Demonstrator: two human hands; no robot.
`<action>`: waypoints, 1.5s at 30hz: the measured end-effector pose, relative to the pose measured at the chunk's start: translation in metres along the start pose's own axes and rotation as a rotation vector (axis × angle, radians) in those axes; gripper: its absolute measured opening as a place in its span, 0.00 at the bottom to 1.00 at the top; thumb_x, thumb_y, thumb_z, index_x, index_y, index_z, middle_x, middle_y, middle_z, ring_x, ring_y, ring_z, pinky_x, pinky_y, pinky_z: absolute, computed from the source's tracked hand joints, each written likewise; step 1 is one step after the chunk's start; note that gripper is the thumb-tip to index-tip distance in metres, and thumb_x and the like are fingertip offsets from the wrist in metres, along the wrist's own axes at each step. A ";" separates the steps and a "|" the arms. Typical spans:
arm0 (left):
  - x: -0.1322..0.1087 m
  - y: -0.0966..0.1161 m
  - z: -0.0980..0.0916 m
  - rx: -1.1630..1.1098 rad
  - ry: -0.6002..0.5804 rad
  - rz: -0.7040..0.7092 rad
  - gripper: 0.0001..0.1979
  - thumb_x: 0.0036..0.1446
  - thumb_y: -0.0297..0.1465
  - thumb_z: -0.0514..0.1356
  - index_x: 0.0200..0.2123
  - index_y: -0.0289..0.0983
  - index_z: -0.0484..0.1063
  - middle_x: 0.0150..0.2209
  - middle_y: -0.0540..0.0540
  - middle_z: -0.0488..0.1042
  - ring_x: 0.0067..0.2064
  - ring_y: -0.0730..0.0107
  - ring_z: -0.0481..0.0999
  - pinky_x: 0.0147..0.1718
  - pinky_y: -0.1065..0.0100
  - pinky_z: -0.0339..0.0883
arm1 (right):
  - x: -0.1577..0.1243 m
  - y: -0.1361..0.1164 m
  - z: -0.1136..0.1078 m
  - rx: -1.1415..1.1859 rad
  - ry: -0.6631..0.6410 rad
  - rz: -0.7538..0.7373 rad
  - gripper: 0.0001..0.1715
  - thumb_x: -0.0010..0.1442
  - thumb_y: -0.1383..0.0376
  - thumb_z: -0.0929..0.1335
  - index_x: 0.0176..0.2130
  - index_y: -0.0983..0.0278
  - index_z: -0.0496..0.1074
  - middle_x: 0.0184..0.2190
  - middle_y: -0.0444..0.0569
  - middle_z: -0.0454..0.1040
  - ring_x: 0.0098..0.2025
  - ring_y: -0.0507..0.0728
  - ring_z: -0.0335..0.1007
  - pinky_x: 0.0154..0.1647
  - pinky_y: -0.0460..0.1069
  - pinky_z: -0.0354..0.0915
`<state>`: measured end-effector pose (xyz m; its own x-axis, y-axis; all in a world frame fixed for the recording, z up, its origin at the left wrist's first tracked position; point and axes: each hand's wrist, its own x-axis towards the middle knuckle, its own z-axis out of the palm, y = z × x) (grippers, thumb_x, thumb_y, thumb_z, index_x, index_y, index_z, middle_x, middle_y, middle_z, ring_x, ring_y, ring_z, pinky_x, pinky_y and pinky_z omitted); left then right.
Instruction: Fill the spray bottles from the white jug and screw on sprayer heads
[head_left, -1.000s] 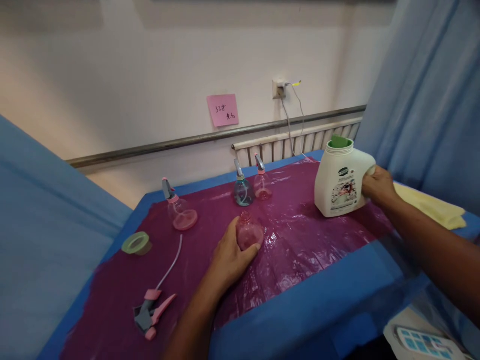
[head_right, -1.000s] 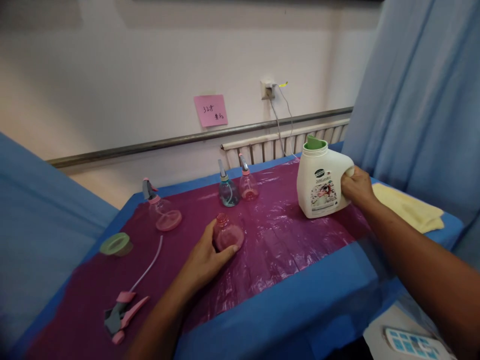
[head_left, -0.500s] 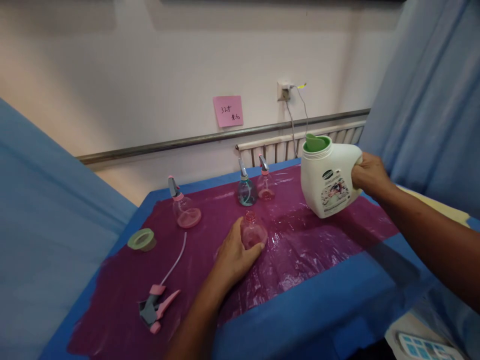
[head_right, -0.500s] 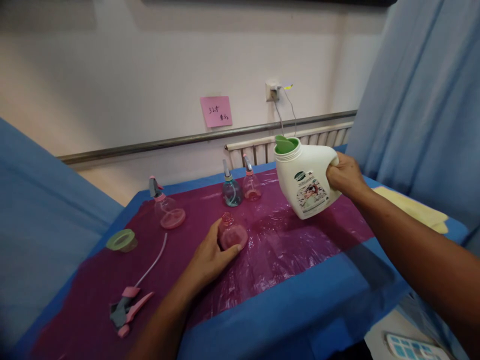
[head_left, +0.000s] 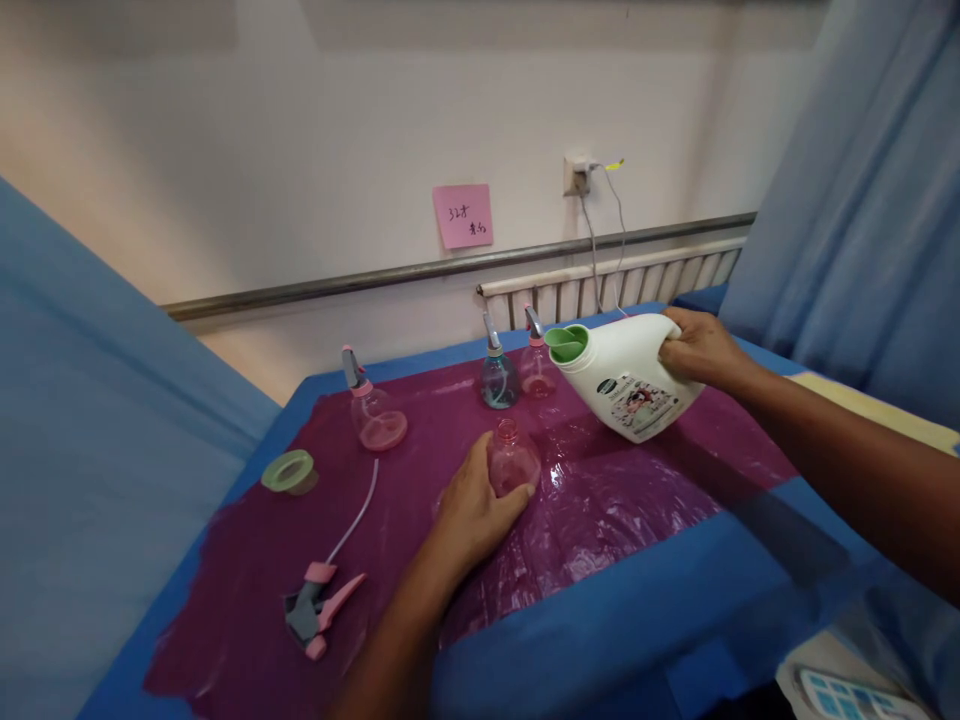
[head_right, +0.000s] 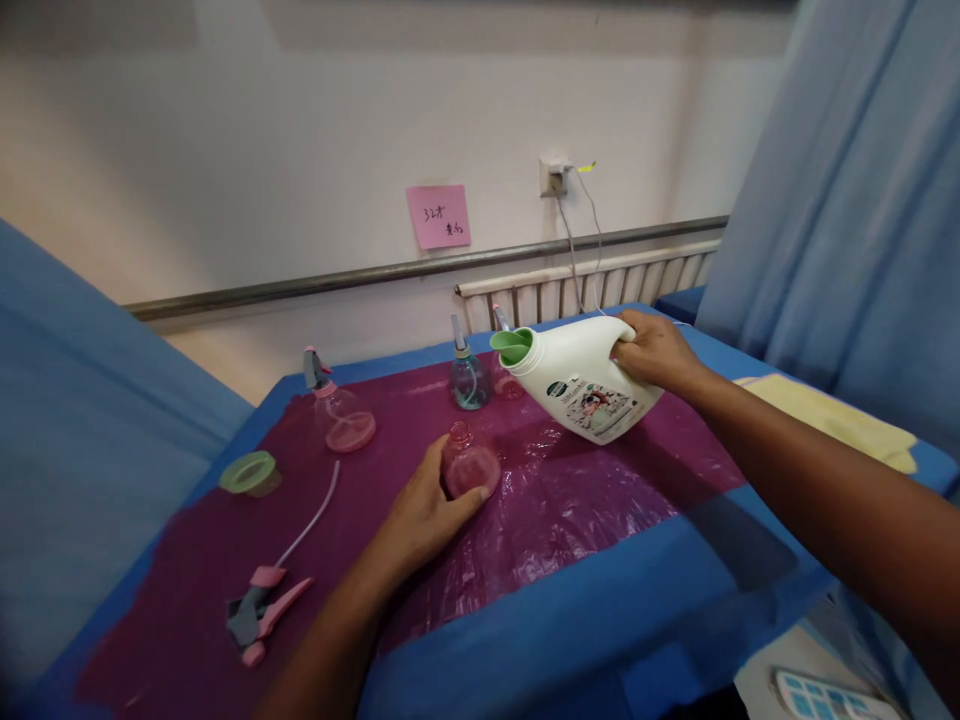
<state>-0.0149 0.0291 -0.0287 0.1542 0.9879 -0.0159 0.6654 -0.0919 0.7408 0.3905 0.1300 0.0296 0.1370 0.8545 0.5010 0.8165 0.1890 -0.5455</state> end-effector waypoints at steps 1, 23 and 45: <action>0.000 0.000 0.000 0.001 0.000 -0.002 0.49 0.62 0.43 0.74 0.81 0.42 0.59 0.80 0.31 0.69 0.79 0.33 0.70 0.76 0.38 0.65 | 0.002 -0.002 -0.002 -0.023 -0.022 -0.009 0.10 0.53 0.61 0.69 0.36 0.58 0.78 0.31 0.47 0.84 0.35 0.62 0.79 0.35 0.51 0.68; -0.001 0.019 -0.007 -0.252 0.101 0.008 0.36 0.56 0.35 0.73 0.69 0.41 0.73 0.59 0.40 0.86 0.59 0.48 0.87 0.61 0.51 0.80 | 0.012 -0.033 0.006 -0.416 -0.105 -0.166 0.13 0.67 0.57 0.70 0.43 0.59 0.84 0.45 0.63 0.89 0.45 0.71 0.83 0.41 0.57 0.61; -0.024 0.053 -0.079 0.145 0.236 -0.039 0.46 0.61 0.40 0.72 0.79 0.43 0.61 0.76 0.34 0.73 0.75 0.38 0.77 0.73 0.40 0.71 | 0.007 -0.059 0.006 -0.574 -0.244 -0.173 0.18 0.73 0.56 0.67 0.51 0.63 0.82 0.47 0.65 0.89 0.43 0.68 0.82 0.36 0.56 0.50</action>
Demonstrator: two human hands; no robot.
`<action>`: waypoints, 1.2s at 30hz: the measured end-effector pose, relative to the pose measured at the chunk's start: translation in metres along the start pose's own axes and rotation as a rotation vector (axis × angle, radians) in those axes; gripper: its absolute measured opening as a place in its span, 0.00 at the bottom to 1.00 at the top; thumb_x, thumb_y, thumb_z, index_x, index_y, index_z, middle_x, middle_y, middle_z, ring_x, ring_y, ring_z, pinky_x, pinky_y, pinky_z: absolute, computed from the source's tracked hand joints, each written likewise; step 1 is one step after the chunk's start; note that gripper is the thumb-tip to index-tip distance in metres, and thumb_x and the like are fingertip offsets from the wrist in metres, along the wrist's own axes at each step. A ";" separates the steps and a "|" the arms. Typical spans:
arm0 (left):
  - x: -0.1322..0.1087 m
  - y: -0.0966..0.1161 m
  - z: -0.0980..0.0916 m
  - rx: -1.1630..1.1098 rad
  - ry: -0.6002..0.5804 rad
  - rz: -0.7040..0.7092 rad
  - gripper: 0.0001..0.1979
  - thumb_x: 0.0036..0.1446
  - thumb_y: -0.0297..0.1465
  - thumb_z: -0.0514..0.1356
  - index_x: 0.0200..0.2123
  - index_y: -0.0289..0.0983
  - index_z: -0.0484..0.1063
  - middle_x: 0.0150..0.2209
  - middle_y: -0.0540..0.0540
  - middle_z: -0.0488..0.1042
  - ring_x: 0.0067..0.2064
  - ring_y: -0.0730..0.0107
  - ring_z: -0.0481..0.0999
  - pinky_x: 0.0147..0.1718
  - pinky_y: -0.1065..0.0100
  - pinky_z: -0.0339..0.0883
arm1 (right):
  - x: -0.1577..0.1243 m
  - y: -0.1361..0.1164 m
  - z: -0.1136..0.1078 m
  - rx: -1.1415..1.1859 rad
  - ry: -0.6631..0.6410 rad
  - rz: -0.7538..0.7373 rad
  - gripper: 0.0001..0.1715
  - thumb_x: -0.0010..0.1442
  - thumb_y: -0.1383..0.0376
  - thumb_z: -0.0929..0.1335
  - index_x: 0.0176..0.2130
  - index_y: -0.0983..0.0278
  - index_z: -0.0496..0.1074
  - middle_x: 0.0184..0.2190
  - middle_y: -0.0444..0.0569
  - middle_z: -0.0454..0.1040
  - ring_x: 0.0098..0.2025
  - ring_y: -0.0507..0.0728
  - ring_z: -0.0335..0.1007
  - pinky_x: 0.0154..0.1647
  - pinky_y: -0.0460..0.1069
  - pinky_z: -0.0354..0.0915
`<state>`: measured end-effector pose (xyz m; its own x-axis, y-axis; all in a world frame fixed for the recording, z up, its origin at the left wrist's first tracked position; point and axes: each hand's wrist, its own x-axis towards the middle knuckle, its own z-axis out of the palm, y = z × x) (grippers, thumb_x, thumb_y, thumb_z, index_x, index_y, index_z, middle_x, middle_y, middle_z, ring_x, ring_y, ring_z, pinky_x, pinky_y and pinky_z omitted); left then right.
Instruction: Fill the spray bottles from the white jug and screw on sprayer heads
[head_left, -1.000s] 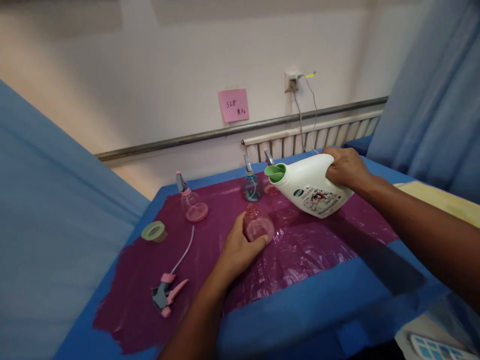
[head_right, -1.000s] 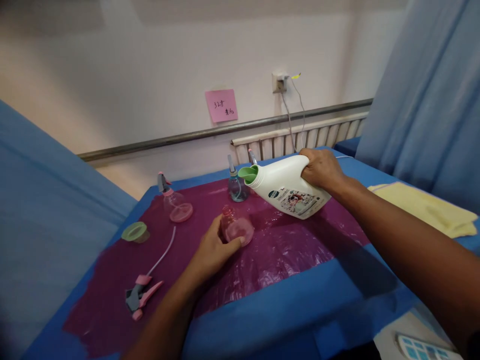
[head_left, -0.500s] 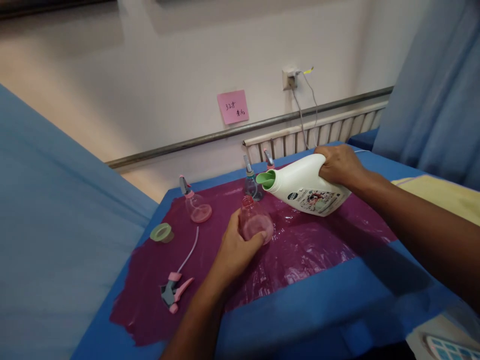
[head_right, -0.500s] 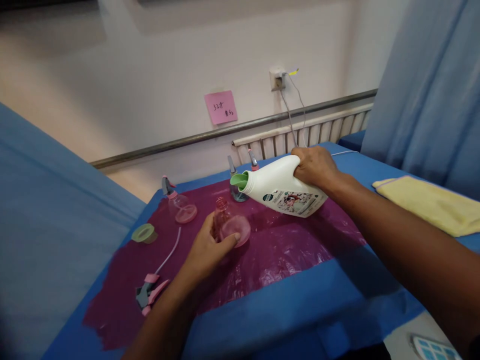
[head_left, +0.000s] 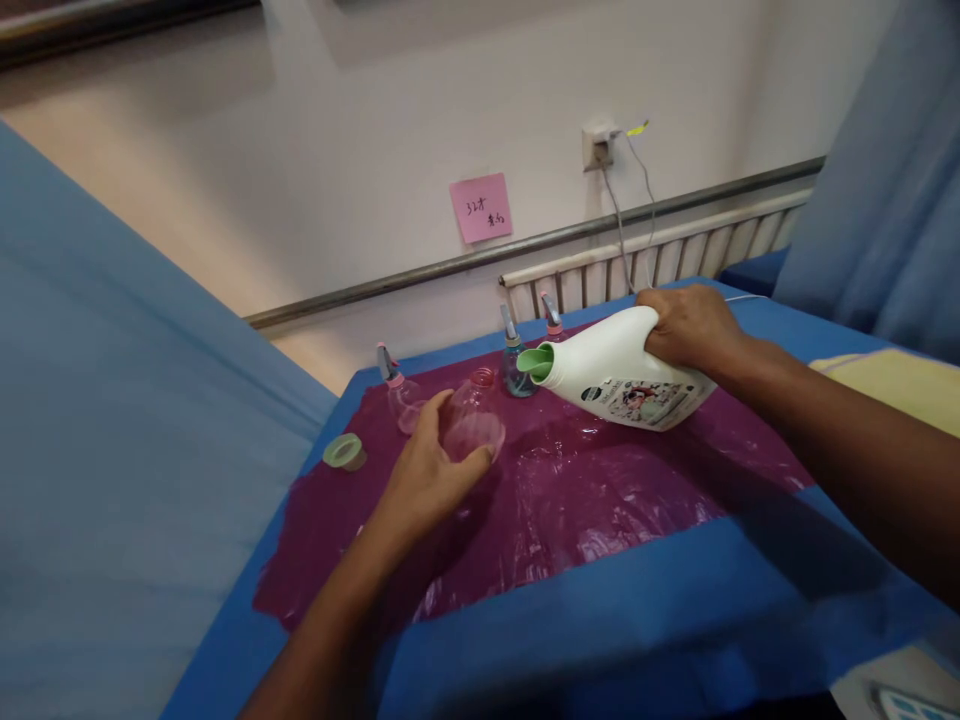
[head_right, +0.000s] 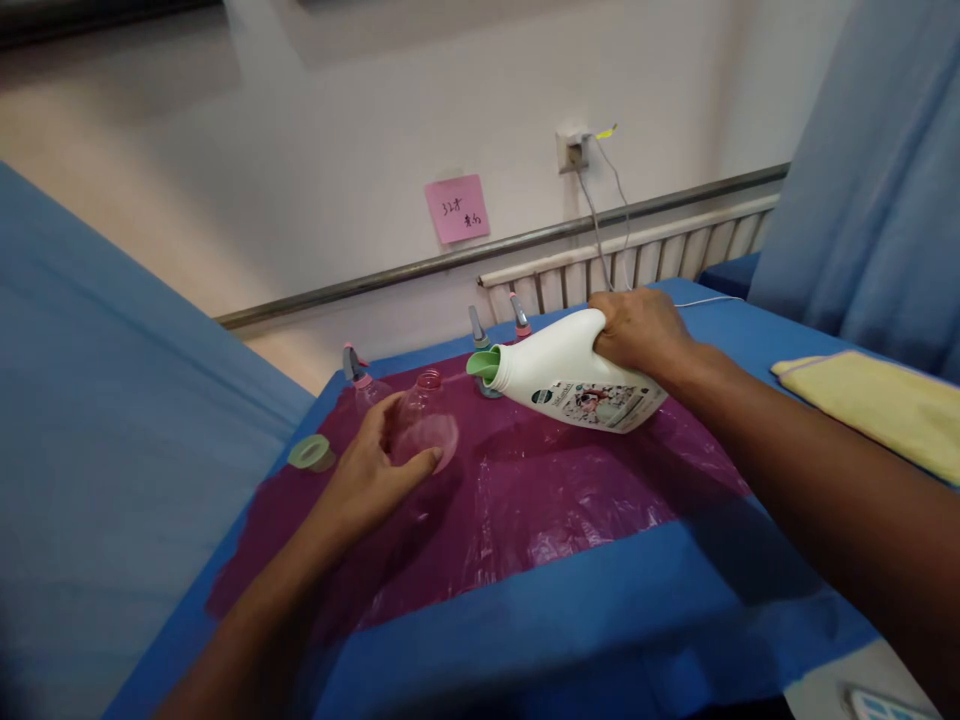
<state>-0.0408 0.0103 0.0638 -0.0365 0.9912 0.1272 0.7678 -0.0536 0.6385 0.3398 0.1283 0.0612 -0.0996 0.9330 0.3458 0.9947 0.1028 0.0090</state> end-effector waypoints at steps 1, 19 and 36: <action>0.001 -0.001 -0.003 0.023 -0.001 -0.002 0.45 0.62 0.41 0.72 0.78 0.43 0.61 0.76 0.33 0.73 0.74 0.38 0.77 0.73 0.39 0.72 | 0.000 -0.001 0.000 0.000 0.000 -0.003 0.18 0.73 0.56 0.67 0.51 0.63 0.82 0.46 0.65 0.88 0.42 0.67 0.81 0.36 0.56 0.49; 0.001 -0.001 -0.022 0.211 -0.087 0.149 0.38 0.63 0.45 0.68 0.71 0.42 0.63 0.72 0.31 0.74 0.73 0.36 0.77 0.73 0.33 0.71 | -0.001 -0.018 -0.012 0.045 -0.038 -0.060 0.18 0.71 0.56 0.68 0.52 0.57 0.85 0.44 0.62 0.86 0.42 0.70 0.80 0.40 0.58 0.57; 0.010 -0.002 -0.049 0.363 -0.063 0.345 0.37 0.65 0.44 0.67 0.75 0.43 0.68 0.75 0.35 0.70 0.82 0.32 0.64 0.77 0.30 0.68 | 0.000 -0.024 -0.016 0.007 -0.064 -0.077 0.21 0.72 0.57 0.66 0.54 0.56 0.86 0.45 0.61 0.87 0.44 0.71 0.81 0.40 0.59 0.60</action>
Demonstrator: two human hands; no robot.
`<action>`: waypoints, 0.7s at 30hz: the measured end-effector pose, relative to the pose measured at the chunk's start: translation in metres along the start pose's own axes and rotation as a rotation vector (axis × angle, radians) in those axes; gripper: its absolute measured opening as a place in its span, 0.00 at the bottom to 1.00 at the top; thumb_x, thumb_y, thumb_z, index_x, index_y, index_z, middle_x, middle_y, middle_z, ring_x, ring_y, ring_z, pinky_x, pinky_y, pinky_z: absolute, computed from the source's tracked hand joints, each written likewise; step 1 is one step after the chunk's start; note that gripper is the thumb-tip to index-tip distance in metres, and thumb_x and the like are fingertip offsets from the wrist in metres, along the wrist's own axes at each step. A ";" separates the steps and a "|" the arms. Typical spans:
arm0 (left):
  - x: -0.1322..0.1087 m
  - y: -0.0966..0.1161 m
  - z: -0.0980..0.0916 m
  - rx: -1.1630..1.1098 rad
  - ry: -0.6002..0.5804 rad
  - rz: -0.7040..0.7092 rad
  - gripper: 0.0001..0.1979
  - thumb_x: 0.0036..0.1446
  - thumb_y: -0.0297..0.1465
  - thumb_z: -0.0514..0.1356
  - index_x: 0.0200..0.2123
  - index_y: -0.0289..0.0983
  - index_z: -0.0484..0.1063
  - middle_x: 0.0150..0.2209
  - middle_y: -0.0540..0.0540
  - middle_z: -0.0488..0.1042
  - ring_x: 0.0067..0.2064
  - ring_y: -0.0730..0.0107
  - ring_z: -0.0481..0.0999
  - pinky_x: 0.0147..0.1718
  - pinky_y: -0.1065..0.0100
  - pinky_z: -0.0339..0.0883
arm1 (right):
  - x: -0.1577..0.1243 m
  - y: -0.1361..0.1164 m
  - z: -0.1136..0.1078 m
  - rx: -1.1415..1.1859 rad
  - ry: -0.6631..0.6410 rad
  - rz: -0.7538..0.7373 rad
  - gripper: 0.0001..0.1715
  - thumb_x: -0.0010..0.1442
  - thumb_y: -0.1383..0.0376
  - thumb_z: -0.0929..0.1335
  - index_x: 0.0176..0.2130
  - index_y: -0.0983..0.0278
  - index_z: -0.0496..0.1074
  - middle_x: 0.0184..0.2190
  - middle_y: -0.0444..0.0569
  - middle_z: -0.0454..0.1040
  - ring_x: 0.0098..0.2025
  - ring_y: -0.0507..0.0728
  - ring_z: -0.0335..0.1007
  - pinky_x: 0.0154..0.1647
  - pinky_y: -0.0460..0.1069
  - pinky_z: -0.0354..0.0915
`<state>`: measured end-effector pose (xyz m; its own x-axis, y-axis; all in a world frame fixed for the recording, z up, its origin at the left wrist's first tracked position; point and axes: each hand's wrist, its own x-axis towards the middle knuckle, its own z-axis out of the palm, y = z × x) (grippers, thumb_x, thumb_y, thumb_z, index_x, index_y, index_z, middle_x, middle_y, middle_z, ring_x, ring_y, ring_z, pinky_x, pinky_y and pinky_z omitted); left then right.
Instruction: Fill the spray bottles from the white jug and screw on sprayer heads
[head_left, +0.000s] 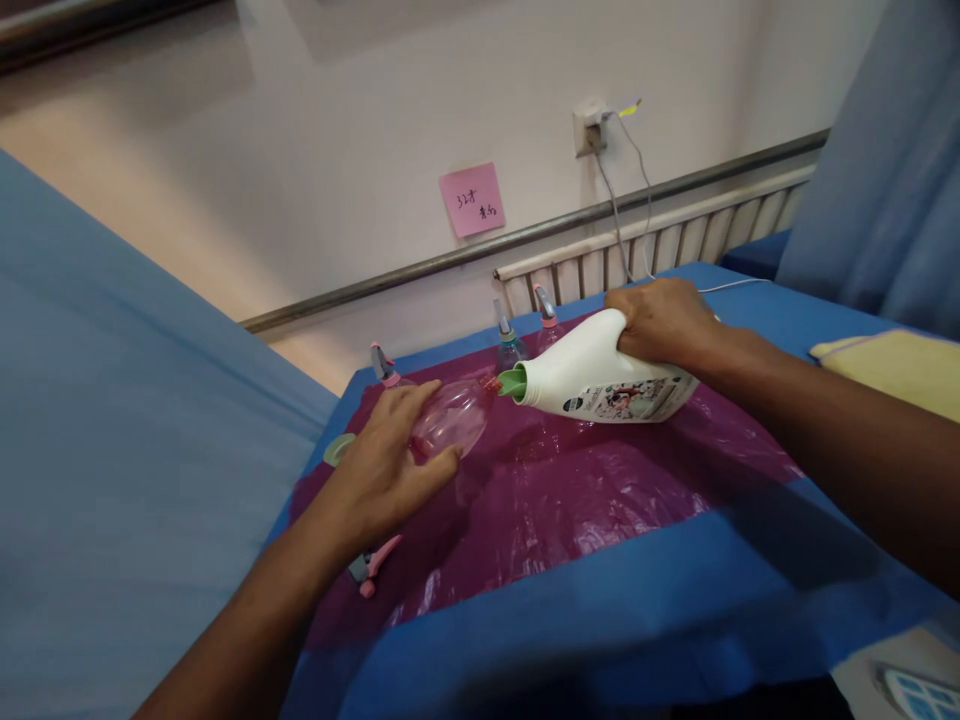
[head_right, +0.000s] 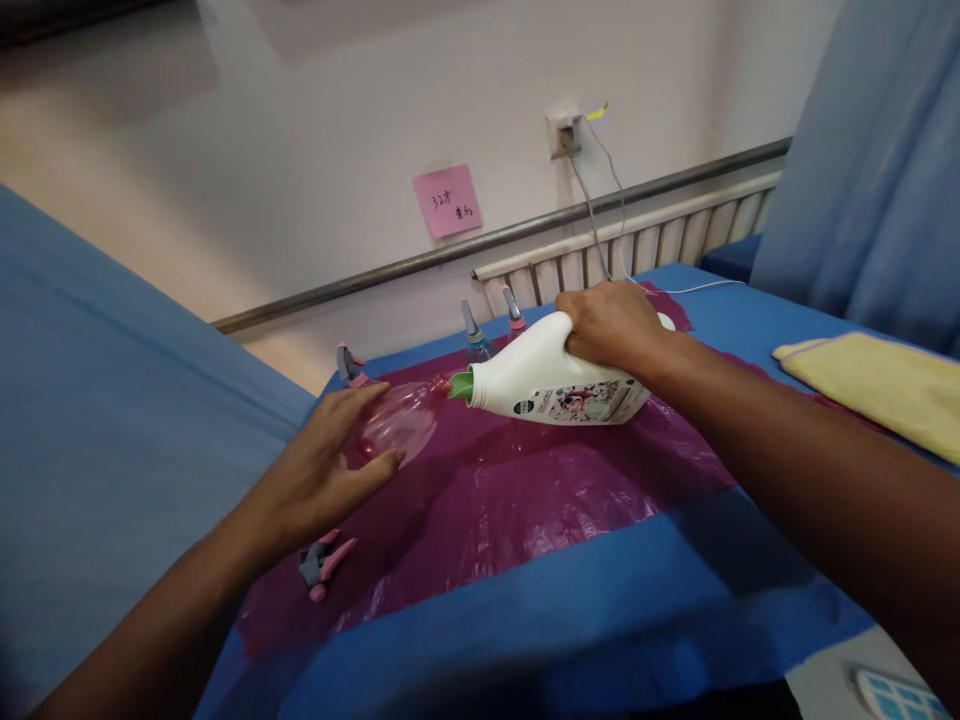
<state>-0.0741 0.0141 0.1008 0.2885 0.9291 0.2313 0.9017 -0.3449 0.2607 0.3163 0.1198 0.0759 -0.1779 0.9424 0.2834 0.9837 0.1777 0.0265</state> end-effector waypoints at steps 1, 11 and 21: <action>0.000 0.000 -0.001 0.004 -0.006 0.010 0.37 0.66 0.44 0.67 0.75 0.44 0.68 0.76 0.35 0.70 0.82 0.33 0.64 0.77 0.30 0.67 | 0.000 0.000 0.000 0.006 0.001 -0.001 0.20 0.72 0.57 0.67 0.54 0.55 0.85 0.45 0.61 0.87 0.44 0.70 0.81 0.40 0.59 0.60; 0.004 0.016 -0.014 -0.041 -0.090 -0.105 0.35 0.61 0.43 0.67 0.70 0.42 0.69 0.70 0.34 0.78 0.69 0.33 0.80 0.70 0.31 0.75 | 0.000 -0.005 -0.002 0.034 0.012 -0.039 0.17 0.72 0.57 0.68 0.52 0.54 0.85 0.43 0.61 0.87 0.43 0.71 0.80 0.39 0.59 0.60; 0.003 0.013 -0.025 0.016 -0.144 -0.035 0.36 0.64 0.46 0.65 0.72 0.42 0.70 0.72 0.36 0.76 0.69 0.34 0.79 0.68 0.34 0.75 | 0.003 -0.005 0.003 0.049 0.010 -0.046 0.16 0.71 0.56 0.69 0.52 0.55 0.84 0.43 0.59 0.87 0.44 0.70 0.81 0.40 0.57 0.56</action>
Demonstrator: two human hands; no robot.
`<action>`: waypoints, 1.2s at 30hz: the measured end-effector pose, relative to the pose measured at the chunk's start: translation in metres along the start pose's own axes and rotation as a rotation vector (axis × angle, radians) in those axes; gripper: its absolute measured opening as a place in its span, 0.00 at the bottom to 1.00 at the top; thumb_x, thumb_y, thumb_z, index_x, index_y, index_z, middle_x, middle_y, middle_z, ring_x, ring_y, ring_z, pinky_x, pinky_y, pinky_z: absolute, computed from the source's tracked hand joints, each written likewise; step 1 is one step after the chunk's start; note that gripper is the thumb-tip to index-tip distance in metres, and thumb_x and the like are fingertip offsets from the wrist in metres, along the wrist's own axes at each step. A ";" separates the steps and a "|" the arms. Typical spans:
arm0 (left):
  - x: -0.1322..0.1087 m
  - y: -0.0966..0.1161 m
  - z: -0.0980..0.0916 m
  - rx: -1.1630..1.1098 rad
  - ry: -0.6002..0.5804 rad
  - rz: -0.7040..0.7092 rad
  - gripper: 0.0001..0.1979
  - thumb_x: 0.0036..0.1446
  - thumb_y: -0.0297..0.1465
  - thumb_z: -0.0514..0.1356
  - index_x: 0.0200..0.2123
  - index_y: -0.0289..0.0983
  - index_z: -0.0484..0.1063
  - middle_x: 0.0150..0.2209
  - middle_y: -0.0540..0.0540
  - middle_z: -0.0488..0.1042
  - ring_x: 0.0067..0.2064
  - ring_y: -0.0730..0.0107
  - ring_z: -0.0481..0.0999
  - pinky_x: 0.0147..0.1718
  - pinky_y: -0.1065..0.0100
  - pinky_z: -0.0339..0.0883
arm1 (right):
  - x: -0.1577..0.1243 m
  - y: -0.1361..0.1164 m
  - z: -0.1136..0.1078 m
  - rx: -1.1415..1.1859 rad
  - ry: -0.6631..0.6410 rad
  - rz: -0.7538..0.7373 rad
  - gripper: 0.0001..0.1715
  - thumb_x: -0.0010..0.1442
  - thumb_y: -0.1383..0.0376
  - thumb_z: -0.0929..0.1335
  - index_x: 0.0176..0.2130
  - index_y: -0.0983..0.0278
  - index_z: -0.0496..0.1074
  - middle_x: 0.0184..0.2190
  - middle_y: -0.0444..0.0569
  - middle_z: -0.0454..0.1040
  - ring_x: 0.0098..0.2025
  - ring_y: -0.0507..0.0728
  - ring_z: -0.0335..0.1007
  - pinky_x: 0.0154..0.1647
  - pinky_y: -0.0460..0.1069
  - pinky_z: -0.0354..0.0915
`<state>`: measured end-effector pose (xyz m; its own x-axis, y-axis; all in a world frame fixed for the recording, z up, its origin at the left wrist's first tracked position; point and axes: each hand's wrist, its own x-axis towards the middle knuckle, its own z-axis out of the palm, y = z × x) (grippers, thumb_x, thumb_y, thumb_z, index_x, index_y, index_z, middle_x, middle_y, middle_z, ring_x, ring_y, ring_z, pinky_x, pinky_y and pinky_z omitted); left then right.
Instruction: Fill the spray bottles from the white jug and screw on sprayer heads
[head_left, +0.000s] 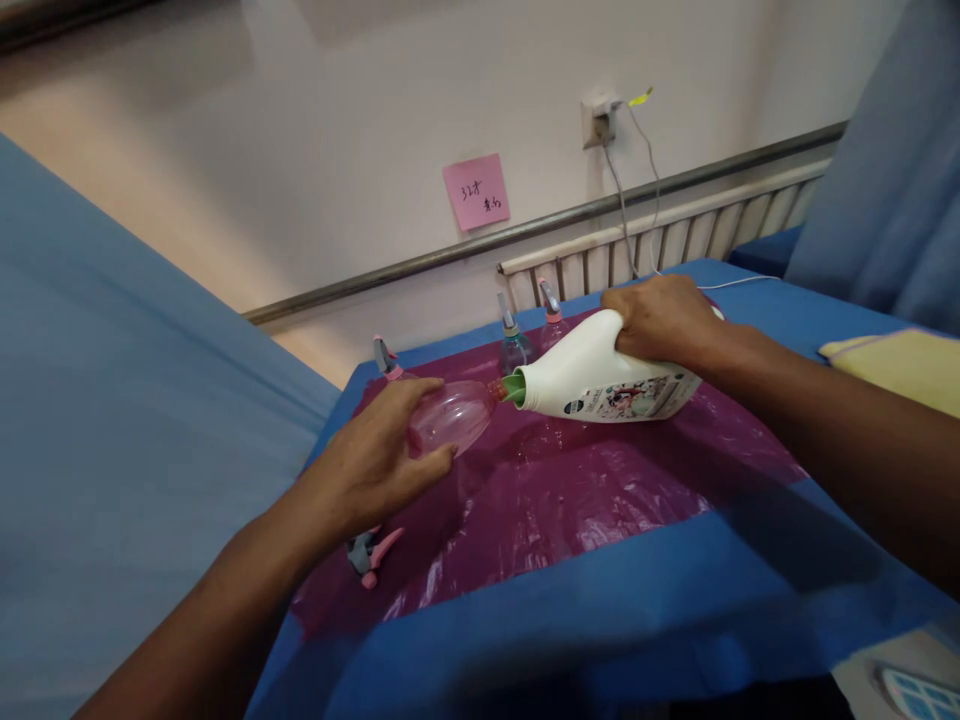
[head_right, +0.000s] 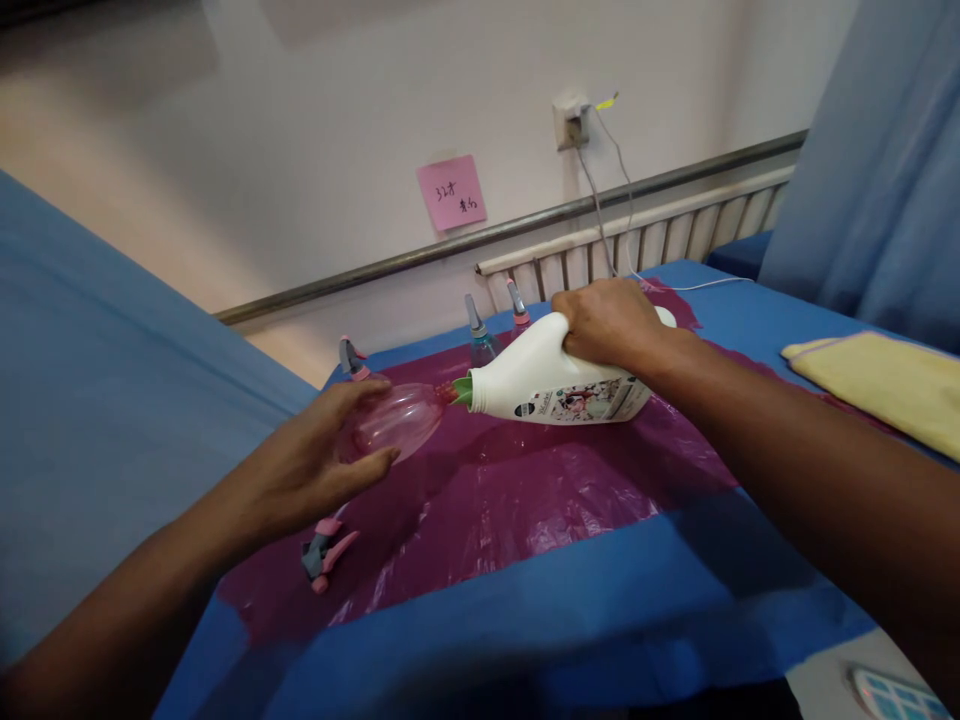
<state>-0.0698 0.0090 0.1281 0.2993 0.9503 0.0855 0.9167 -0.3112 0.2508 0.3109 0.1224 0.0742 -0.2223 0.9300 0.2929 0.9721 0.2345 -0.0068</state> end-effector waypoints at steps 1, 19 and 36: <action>0.000 0.000 -0.001 0.001 0.002 0.027 0.36 0.64 0.46 0.65 0.72 0.43 0.70 0.72 0.37 0.77 0.69 0.35 0.79 0.68 0.36 0.76 | 0.000 0.000 0.000 -0.008 0.001 -0.004 0.16 0.71 0.56 0.69 0.52 0.55 0.84 0.43 0.59 0.87 0.44 0.70 0.81 0.40 0.57 0.56; 0.003 -0.009 -0.006 0.037 0.007 0.126 0.34 0.67 0.47 0.67 0.74 0.48 0.74 0.74 0.41 0.74 0.75 0.35 0.73 0.73 0.38 0.74 | -0.002 -0.009 -0.004 -0.028 -0.013 -0.019 0.17 0.72 0.56 0.68 0.52 0.53 0.85 0.42 0.59 0.86 0.45 0.70 0.80 0.41 0.58 0.59; 0.006 -0.012 -0.009 0.072 -0.051 0.110 0.35 0.66 0.50 0.67 0.74 0.49 0.76 0.75 0.40 0.74 0.74 0.34 0.75 0.73 0.36 0.73 | 0.002 -0.014 -0.003 -0.005 -0.038 -0.034 0.17 0.70 0.57 0.69 0.53 0.52 0.86 0.39 0.58 0.84 0.44 0.71 0.79 0.41 0.59 0.59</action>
<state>-0.0814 0.0180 0.1346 0.4102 0.9101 0.0594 0.8937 -0.4141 0.1726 0.2973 0.1198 0.0774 -0.2580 0.9315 0.2566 0.9642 0.2650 0.0076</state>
